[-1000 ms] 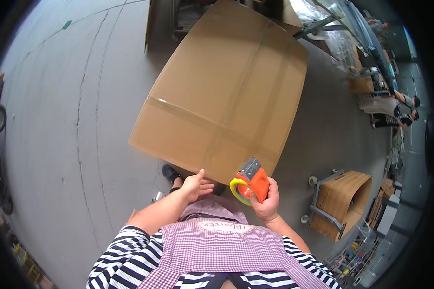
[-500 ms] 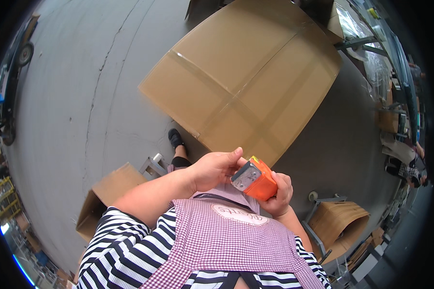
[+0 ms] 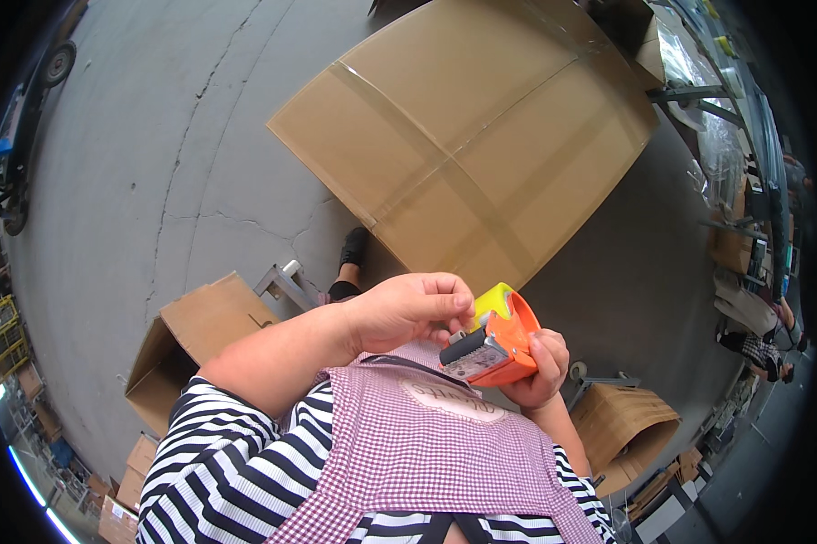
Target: The person closes the top flaps of a cardboard box, applies adhesive tape along the center seam and edges using a handheld dispenser, rotates the box to secure the sides, and writes characters on the side of the box with a black marker.
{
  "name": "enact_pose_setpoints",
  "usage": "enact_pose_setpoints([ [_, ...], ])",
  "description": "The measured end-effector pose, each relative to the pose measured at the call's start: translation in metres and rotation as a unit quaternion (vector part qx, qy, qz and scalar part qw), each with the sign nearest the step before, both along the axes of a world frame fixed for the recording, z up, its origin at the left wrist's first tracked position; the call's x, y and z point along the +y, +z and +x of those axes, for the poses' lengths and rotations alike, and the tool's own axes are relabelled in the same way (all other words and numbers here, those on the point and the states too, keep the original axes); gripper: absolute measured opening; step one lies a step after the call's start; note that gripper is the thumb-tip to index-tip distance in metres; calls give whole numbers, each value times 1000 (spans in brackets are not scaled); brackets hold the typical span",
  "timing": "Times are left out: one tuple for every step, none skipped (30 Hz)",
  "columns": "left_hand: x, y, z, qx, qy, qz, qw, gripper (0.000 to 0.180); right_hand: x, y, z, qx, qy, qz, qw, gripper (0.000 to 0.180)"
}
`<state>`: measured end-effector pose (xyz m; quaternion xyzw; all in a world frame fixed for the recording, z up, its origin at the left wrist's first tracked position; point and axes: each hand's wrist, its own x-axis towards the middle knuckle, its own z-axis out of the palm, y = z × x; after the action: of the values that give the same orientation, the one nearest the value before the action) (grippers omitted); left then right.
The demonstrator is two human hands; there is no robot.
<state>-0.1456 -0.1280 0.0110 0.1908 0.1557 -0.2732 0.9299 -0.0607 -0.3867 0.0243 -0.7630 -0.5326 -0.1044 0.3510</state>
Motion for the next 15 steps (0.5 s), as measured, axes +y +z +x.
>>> enact_pose_setpoints([
  [3,7,3,-14,6,58,998,31,1,0,0,7,-2,4,1000,71],
  [7,16,8,-29,11,113,993,32,3,0,0,27,-18,6,999,71],
  [10,20,13,-43,15,167,985,34,6,-1,-1,47,-34,9,998,71],
  [8,16,16,-99,74,131,984,35,8,0,-2,66,-48,7,997,71],
  [10,14,19,-145,64,191,969,34,9,2,-2,122,-49,2,991,70],
  [15,13,25,-189,54,249,948,34,10,5,-2,177,-52,-4,983,70],
  [20,15,31,-234,42,309,921,33,11,7,-3,229,-56,-7,972,70],
  [22,20,36,-246,30,304,920,30,8,3,-7,307,-62,8,950,69],
  [20,19,40,-234,30,299,925,29,11,5,-10,357,-72,23,931,68],
  [19,18,43,-221,28,295,929,29,17,6,-14,406,-83,40,909,68],
  [20,18,45,-208,27,291,933,29,20,8,-16,454,-93,56,885,68],
  [22,20,47,-175,11,284,943,27,11,1,-18,473,-100,46,874,68],
  [25,24,50,-142,-7,277,950,24,14,2,-18,500,-107,64,857,68],
  [27,26,52,-109,-24,270,956,22,20,3,-19,526,-113,82,839,68],
  [28,25,53,-107,-20,273,956,20,24,5,-19,552,-119,99,819,68],
])
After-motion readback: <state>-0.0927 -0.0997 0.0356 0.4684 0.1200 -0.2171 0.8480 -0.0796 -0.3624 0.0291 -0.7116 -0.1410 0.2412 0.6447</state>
